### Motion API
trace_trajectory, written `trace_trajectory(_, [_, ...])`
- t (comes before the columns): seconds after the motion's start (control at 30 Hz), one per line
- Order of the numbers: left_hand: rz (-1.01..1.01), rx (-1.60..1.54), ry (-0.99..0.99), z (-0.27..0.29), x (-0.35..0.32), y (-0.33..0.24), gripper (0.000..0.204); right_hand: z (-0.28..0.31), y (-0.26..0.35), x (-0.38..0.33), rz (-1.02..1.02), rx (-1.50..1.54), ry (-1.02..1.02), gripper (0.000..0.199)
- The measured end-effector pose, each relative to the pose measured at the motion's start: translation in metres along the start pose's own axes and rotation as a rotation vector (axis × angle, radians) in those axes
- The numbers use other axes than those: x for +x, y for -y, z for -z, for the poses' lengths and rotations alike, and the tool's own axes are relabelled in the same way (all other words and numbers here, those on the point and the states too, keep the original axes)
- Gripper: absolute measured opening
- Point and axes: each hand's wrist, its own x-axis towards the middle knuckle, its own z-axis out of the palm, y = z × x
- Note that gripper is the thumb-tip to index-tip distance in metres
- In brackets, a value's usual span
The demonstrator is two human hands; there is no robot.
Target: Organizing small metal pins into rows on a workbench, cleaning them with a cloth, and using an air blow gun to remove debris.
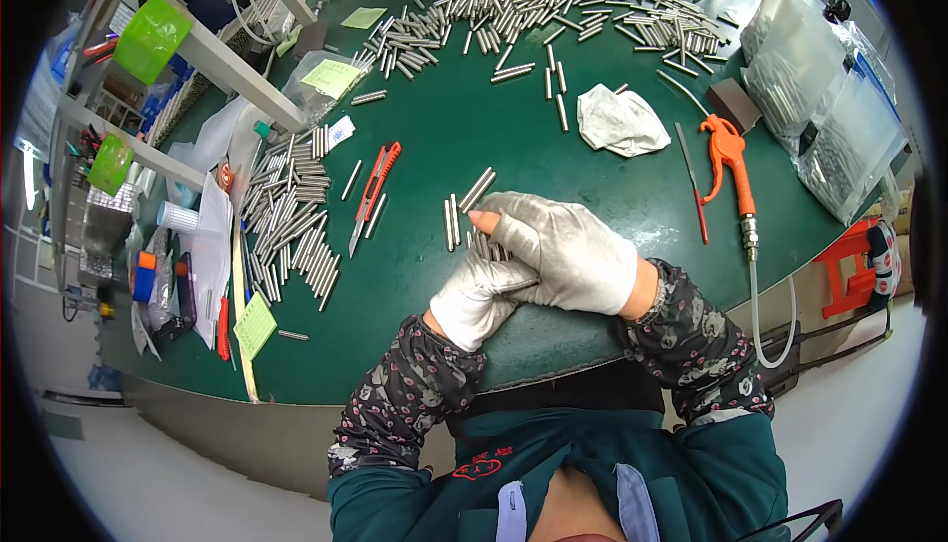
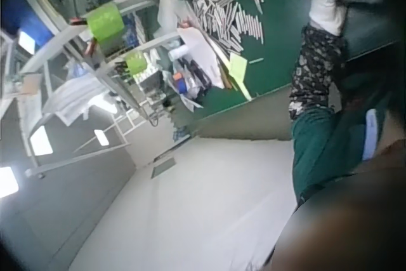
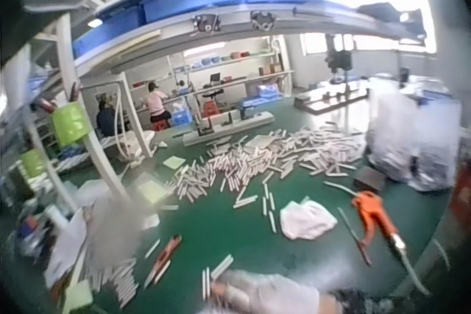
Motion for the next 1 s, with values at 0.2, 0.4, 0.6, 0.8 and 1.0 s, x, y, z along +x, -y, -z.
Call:
trace_trajectory(0.2, [-0.189, 0.242, -0.113, -0.001, 0.002, 0.000, 0.052, -0.003, 0.001, 0.005, 0.116, 0.092, -0.138, 0.082])
trace_trajectory(0.4, [-0.275, 0.629, -0.239, 0.017, 0.017, 0.002, 0.054, 0.018, -0.022, -0.008, -0.551, 0.668, 0.060, 0.058])
trace_trajectory(0.6, [-0.685, 1.097, -0.160, 0.010, 0.023, 0.009, 0.065, 0.007, -0.018, -0.011, -0.470, 0.717, -0.039, 0.047])
trace_trajectory(0.8, [-0.674, 1.217, -0.137, 0.037, 0.028, 0.018, 0.072, 0.002, -0.026, -0.022, -0.342, 0.706, -0.102, 0.033])
trace_trajectory(1.0, [-0.692, 1.313, -0.144, 0.036, 0.027, 0.022, 0.060, 0.005, -0.019, -0.023, -0.734, 1.131, -0.141, 0.026])
